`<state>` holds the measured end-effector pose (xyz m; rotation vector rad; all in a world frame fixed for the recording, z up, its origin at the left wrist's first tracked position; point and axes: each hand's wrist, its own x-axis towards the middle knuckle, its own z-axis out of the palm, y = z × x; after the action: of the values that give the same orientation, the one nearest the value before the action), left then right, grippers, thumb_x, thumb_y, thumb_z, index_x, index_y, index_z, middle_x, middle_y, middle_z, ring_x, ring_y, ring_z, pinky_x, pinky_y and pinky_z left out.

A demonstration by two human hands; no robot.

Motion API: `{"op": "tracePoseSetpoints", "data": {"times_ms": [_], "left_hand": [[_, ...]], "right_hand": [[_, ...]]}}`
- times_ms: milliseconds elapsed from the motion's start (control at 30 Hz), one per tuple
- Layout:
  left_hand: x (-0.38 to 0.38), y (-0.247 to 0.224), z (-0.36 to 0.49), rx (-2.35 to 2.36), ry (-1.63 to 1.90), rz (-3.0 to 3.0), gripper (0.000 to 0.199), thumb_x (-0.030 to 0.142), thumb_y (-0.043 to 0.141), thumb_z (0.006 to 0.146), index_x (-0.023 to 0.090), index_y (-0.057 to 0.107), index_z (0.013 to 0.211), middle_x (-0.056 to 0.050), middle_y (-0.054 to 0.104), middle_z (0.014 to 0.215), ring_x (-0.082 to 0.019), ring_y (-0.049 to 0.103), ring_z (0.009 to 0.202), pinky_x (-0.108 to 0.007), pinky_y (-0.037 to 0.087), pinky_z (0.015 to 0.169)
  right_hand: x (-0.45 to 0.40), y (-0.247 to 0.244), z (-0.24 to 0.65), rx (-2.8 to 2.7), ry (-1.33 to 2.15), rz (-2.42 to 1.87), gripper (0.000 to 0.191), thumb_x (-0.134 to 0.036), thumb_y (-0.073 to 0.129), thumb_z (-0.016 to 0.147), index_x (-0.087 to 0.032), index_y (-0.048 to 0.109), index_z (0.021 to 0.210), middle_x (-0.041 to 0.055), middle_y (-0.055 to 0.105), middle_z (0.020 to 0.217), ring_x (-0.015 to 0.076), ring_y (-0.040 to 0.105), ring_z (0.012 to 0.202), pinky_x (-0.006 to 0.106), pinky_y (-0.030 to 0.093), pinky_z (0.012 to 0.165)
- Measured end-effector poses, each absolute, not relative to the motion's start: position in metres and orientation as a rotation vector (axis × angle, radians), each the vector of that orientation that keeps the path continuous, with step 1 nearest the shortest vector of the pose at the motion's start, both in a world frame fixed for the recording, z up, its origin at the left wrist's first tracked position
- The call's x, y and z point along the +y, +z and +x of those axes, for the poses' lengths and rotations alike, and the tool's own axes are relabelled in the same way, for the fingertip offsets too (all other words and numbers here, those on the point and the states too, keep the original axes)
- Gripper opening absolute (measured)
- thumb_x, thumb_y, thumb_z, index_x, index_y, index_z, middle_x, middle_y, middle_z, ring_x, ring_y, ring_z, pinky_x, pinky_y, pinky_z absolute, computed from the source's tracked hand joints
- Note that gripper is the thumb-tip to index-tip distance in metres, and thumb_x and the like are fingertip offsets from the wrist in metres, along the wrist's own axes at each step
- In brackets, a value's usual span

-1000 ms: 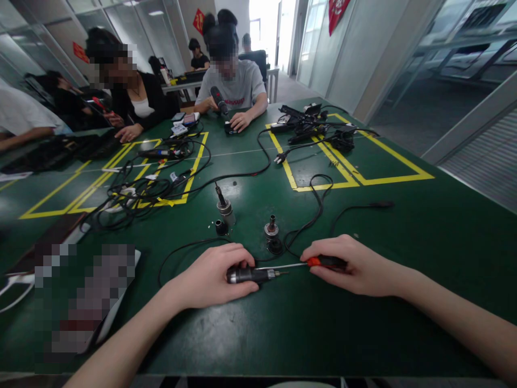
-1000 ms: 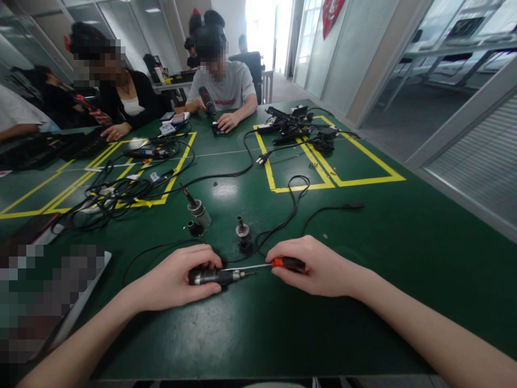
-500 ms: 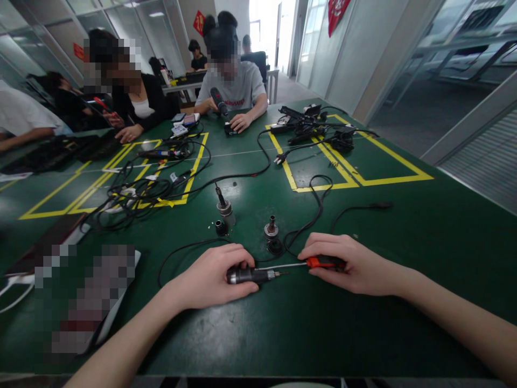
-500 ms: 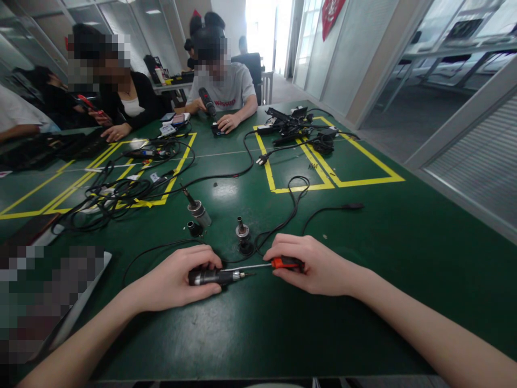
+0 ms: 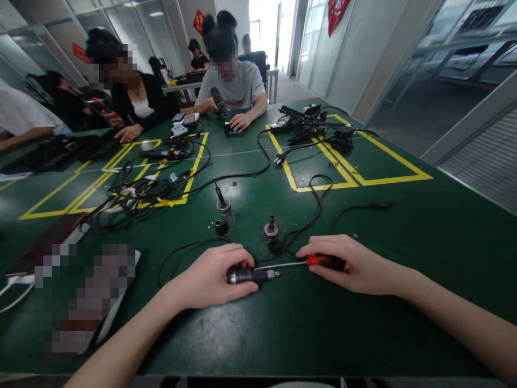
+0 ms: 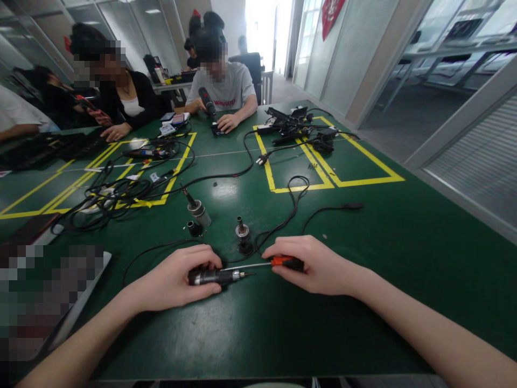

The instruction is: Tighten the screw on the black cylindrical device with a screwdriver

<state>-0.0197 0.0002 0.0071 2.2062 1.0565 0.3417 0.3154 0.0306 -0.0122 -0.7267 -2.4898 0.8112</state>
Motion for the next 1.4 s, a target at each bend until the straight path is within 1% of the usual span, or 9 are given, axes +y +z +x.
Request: {"op": "tracePoseSetpoints", "data": {"times_ms": [200, 367, 500, 600, 800, 900, 1033, 1267, 1400], "left_hand": [[-0.0002, 0.0076, -0.0197, 1.063, 0.342, 2.203, 0.015, 0.030, 0.080, 0.091, 0.021, 0.071, 0.099, 0.001, 0.066, 0.091, -0.016, 0.062, 0.080, -0.026, 0.044, 0.071], [-0.0009, 0.0090, -0.0192, 1.070, 0.335, 2.223, 0.014, 0.030, 0.080, 0.092, 0.022, 0.071, 0.099, 0.001, 0.066, 0.091, -0.016, 0.062, 0.081, -0.026, 0.044, 0.071], [-0.0011, 0.0093, -0.0189, 1.069, 0.330, 2.223, 0.015, 0.029, 0.081, 0.092, 0.022, 0.071, 0.100, 0.001, 0.067, 0.093, -0.016, 0.063, 0.082, -0.026, 0.045, 0.072], [-0.0012, 0.0090, -0.0189, 1.065, 0.338, 2.220, 0.014, 0.027, 0.081, 0.092, 0.021, 0.071, 0.100, 0.001, 0.067, 0.092, -0.016, 0.063, 0.081, -0.026, 0.045, 0.072], [-0.0013, 0.0082, -0.0187, 1.058, 0.349, 2.214, 0.015, 0.027, 0.081, 0.091, 0.021, 0.071, 0.100, 0.002, 0.066, 0.090, -0.016, 0.062, 0.079, -0.026, 0.044, 0.071], [-0.0013, 0.0079, -0.0192, 1.056, 0.349, 2.219, 0.014, 0.027, 0.081, 0.091, 0.021, 0.071, 0.099, 0.001, 0.066, 0.090, -0.016, 0.062, 0.080, -0.026, 0.044, 0.071], [-0.0011, 0.0080, -0.0197, 1.061, 0.345, 2.219, 0.013, 0.028, 0.079, 0.092, 0.021, 0.071, 0.099, 0.000, 0.068, 0.093, -0.016, 0.064, 0.082, -0.026, 0.045, 0.072], [-0.0018, 0.0087, -0.0191, 1.071, 0.333, 2.234, 0.013, 0.028, 0.079, 0.092, 0.022, 0.070, 0.101, 0.000, 0.069, 0.094, -0.017, 0.065, 0.083, -0.026, 0.046, 0.072], [-0.0039, 0.0083, -0.0194, 1.086, 0.321, 2.279, 0.014, 0.029, 0.077, 0.093, 0.023, 0.070, 0.103, -0.001, 0.070, 0.098, -0.018, 0.067, 0.085, -0.027, 0.048, 0.073]], "right_hand": [[0.0280, -0.0097, 0.3147, -2.484, 0.832, -0.703, 0.019, -0.021, 0.065, 0.103, -0.019, 0.074, 0.119, 0.0058, 0.074, 0.096, 0.0176, 0.071, 0.080, 0.027, 0.053, 0.071], [0.0266, -0.0087, 0.3145, -2.498, 0.826, -0.759, 0.024, -0.024, 0.058, 0.108, -0.019, 0.074, 0.126, 0.0094, 0.081, 0.104, 0.0209, 0.076, 0.090, 0.032, 0.057, 0.082], [0.0282, -0.0104, 0.3143, -2.528, 0.781, -0.704, 0.021, -0.021, 0.058, 0.107, -0.019, 0.074, 0.122, 0.0084, 0.079, 0.096, 0.0205, 0.074, 0.085, 0.031, 0.055, 0.074], [0.0291, -0.0128, 0.3147, -2.509, 0.783, -0.679, 0.021, -0.019, 0.062, 0.105, -0.019, 0.073, 0.122, 0.0074, 0.076, 0.098, 0.0192, 0.072, 0.083, 0.029, 0.053, 0.071], [0.0287, -0.0115, 0.3152, -2.488, 0.858, -0.683, 0.021, -0.019, 0.065, 0.104, -0.020, 0.073, 0.123, 0.0080, 0.074, 0.104, 0.0185, 0.072, 0.086, 0.028, 0.055, 0.075], [0.0277, -0.0073, 0.3137, -2.497, 0.873, -0.691, 0.021, -0.026, 0.058, 0.110, -0.018, 0.074, 0.122, 0.0078, 0.074, 0.100, 0.0180, 0.071, 0.082, 0.029, 0.054, 0.074], [0.0273, -0.0046, 0.3118, -2.522, 0.906, -0.717, 0.033, -0.027, 0.044, 0.116, -0.018, 0.075, 0.121, 0.0070, 0.076, 0.091, 0.0180, 0.070, 0.076, 0.030, 0.054, 0.073], [0.0283, -0.0087, 0.3130, -2.500, 0.827, -0.675, 0.023, -0.019, 0.057, 0.108, -0.019, 0.075, 0.122, 0.0082, 0.077, 0.098, 0.0194, 0.073, 0.084, 0.030, 0.056, 0.075], [0.0269, -0.0093, 0.3140, -2.510, 0.834, -0.682, 0.025, -0.016, 0.063, 0.102, -0.021, 0.074, 0.125, 0.0085, 0.075, 0.107, 0.0184, 0.072, 0.086, 0.028, 0.056, 0.074]]}}
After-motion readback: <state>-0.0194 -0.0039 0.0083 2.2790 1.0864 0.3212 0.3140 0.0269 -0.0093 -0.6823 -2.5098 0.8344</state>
